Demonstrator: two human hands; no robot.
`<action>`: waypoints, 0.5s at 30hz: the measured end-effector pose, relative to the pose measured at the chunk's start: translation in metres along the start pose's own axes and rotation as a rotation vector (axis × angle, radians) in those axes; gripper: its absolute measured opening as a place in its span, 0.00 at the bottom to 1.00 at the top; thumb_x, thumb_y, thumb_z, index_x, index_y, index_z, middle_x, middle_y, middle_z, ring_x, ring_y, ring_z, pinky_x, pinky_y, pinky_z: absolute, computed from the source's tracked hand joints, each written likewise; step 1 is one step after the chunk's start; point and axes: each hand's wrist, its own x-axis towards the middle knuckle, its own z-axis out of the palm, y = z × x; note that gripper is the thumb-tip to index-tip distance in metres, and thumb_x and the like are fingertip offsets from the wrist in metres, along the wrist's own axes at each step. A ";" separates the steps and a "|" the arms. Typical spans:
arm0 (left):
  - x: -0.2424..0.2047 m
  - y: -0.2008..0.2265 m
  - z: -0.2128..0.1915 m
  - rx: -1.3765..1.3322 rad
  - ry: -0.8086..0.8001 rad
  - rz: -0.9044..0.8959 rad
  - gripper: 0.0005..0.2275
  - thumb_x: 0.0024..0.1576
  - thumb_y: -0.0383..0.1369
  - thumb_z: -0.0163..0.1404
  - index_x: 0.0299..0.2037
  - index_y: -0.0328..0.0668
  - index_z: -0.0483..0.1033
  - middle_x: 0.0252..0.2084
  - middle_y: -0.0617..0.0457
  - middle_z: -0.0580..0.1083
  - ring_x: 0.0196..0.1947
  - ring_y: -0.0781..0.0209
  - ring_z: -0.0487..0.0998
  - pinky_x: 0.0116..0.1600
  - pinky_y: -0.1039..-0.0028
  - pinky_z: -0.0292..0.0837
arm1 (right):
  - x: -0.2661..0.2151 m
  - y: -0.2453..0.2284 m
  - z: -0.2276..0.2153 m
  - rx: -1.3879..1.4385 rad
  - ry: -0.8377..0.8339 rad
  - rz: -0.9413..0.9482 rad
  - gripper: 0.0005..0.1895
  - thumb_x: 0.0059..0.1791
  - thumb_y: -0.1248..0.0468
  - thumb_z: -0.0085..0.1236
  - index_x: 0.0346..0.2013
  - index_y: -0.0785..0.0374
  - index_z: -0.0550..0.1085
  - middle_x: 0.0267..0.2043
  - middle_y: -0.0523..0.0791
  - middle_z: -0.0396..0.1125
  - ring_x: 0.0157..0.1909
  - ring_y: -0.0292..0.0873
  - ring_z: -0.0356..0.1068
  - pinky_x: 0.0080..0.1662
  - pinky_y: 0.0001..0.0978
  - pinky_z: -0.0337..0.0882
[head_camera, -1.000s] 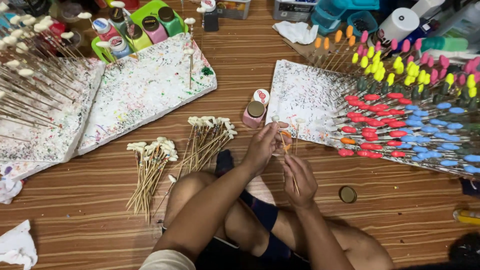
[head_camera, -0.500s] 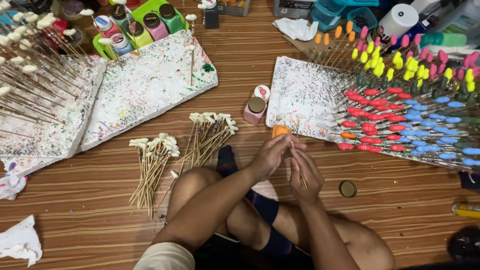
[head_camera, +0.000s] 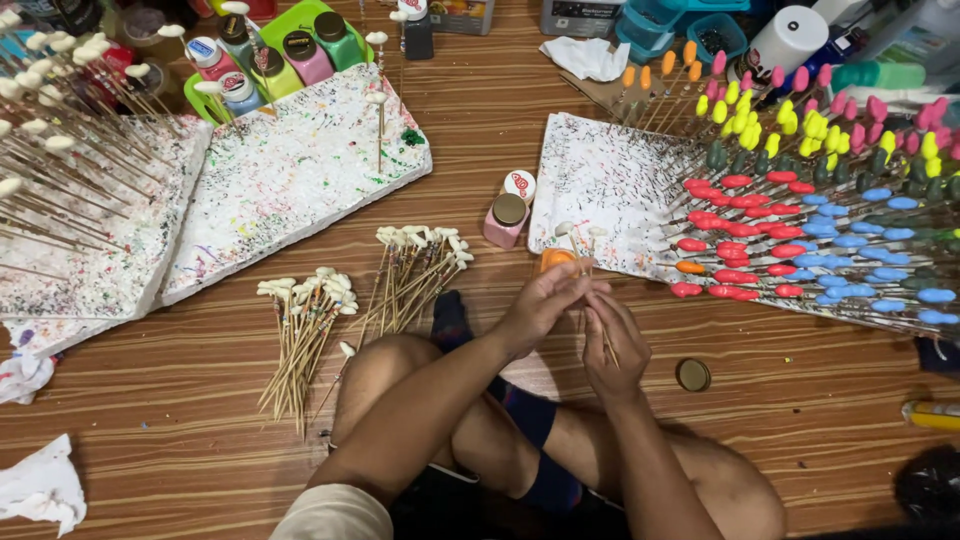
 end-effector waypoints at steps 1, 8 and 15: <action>0.004 -0.003 -0.005 0.003 -0.002 0.000 0.22 0.66 0.36 0.51 0.67 0.32 0.66 0.45 0.47 0.77 0.47 0.63 0.77 0.60 0.71 0.72 | -0.001 0.002 0.000 0.000 0.003 0.000 0.09 0.53 0.75 0.57 0.46 0.73 0.81 0.44 0.55 0.76 0.45 0.58 0.77 0.47 0.46 0.76; 0.017 -0.024 -0.026 0.048 0.063 0.021 0.23 0.64 0.32 0.54 0.68 0.35 0.64 0.44 0.46 0.79 0.44 0.66 0.81 0.56 0.75 0.76 | 0.002 -0.008 0.002 0.044 -0.016 0.090 0.05 0.52 0.75 0.59 0.41 0.72 0.80 0.41 0.55 0.76 0.44 0.57 0.78 0.46 0.44 0.76; 0.019 -0.023 -0.029 0.055 0.094 0.016 0.25 0.61 0.30 0.58 0.67 0.33 0.63 0.41 0.47 0.78 0.40 0.64 0.82 0.50 0.75 0.80 | -0.008 0.007 0.003 0.088 -0.025 0.086 0.04 0.51 0.75 0.59 0.40 0.73 0.79 0.41 0.54 0.77 0.43 0.57 0.78 0.46 0.43 0.76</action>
